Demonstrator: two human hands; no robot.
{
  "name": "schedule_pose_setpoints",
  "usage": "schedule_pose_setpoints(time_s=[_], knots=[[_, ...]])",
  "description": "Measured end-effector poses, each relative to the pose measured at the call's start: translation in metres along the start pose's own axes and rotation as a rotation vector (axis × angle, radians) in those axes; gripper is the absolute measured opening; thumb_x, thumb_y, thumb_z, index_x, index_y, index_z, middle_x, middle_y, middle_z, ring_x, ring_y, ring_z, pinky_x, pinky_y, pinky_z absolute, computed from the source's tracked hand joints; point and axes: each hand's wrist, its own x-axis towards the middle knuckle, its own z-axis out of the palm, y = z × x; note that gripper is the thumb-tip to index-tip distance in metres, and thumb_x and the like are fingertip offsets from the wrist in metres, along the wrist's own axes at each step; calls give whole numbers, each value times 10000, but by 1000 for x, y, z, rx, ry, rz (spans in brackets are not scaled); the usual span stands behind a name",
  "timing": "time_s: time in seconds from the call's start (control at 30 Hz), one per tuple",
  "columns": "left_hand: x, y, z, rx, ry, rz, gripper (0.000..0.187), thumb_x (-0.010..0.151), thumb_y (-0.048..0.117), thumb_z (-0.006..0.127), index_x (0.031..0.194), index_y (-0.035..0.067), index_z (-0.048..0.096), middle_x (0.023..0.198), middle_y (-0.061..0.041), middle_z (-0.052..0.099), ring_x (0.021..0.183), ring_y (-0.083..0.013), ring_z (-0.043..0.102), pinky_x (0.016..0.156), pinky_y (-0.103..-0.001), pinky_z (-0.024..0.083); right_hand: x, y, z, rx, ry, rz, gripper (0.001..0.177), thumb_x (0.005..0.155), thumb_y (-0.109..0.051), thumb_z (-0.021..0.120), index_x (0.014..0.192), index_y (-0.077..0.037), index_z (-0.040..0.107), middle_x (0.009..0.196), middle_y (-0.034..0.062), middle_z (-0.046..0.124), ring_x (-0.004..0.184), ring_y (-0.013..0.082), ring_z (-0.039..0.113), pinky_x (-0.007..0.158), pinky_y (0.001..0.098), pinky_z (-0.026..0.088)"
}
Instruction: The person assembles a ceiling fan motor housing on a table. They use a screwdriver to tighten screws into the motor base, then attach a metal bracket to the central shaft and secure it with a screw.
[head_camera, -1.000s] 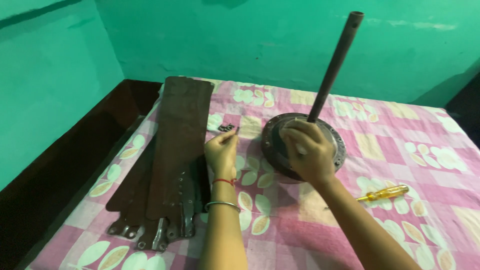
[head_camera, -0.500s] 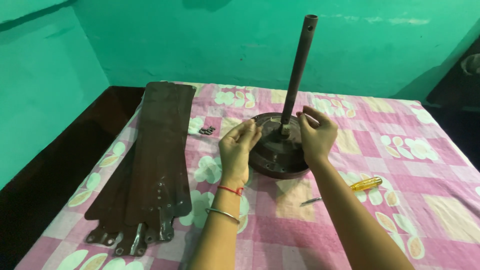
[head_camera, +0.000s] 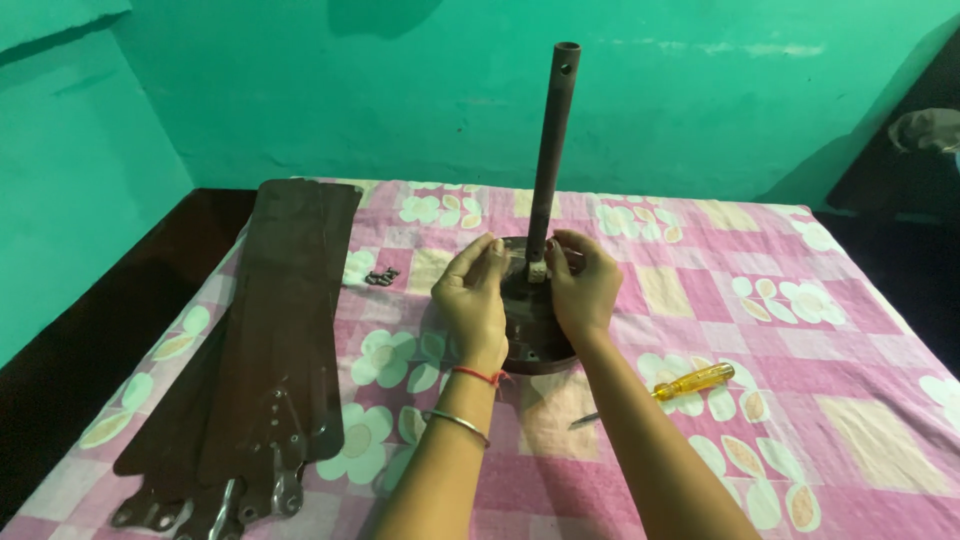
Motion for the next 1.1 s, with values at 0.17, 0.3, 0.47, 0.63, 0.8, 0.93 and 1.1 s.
schedule_pose_setpoints(time_s=[0.17,0.3,0.47,0.63,0.8,0.93,1.1], knots=[[10,-4,13,61,43,62,237,924,13,728,1151,-53,744,1050,-100,776,935,-125,730,867,-258,601,-1,-5,0,-47,-5,42,191,910,-98,748,1077,-5,763,922,124,805,815,187,794,717,301,588],[12,-8,14,-65,45,31,249,916,-11,727,1159,-65,739,1047,-107,764,925,-128,723,865,-266,619,-1,-5,1,-30,-6,-12,191,914,-95,740,1078,1,755,941,118,804,845,175,799,746,288,606],[15,-6,12,-158,17,31,229,905,-33,728,1130,-78,727,1038,-112,745,921,-147,724,863,-272,628,-2,-6,0,-57,-10,16,186,911,-100,742,1067,1,759,929,127,806,825,179,798,732,292,602],[15,-5,9,-198,5,3,175,908,-32,727,1073,-91,728,1037,-142,754,932,-167,744,875,-282,639,-3,-7,1,-38,-5,13,196,912,-105,742,1077,-2,759,939,112,805,830,165,793,728,279,605],[15,-10,9,-137,26,46,177,906,-39,741,1076,-90,739,1036,-150,758,922,-171,739,873,-287,634,-3,-7,-1,-49,-8,29,192,910,-106,745,1072,-4,759,935,101,806,824,158,788,722,277,597],[14,-12,9,-107,14,102,184,915,-38,733,1094,-80,741,1051,-143,762,942,-162,736,881,-287,625,-3,-7,0,-55,-10,20,184,912,-102,746,1069,-8,765,931,102,807,836,150,791,735,271,598],[15,-10,5,-176,-2,23,168,928,-20,721,1081,-86,735,1044,-141,758,933,-181,748,890,-308,650,-4,-7,-1,-53,-16,9,183,914,-95,739,1074,-9,765,937,103,808,834,149,791,744,264,603]])
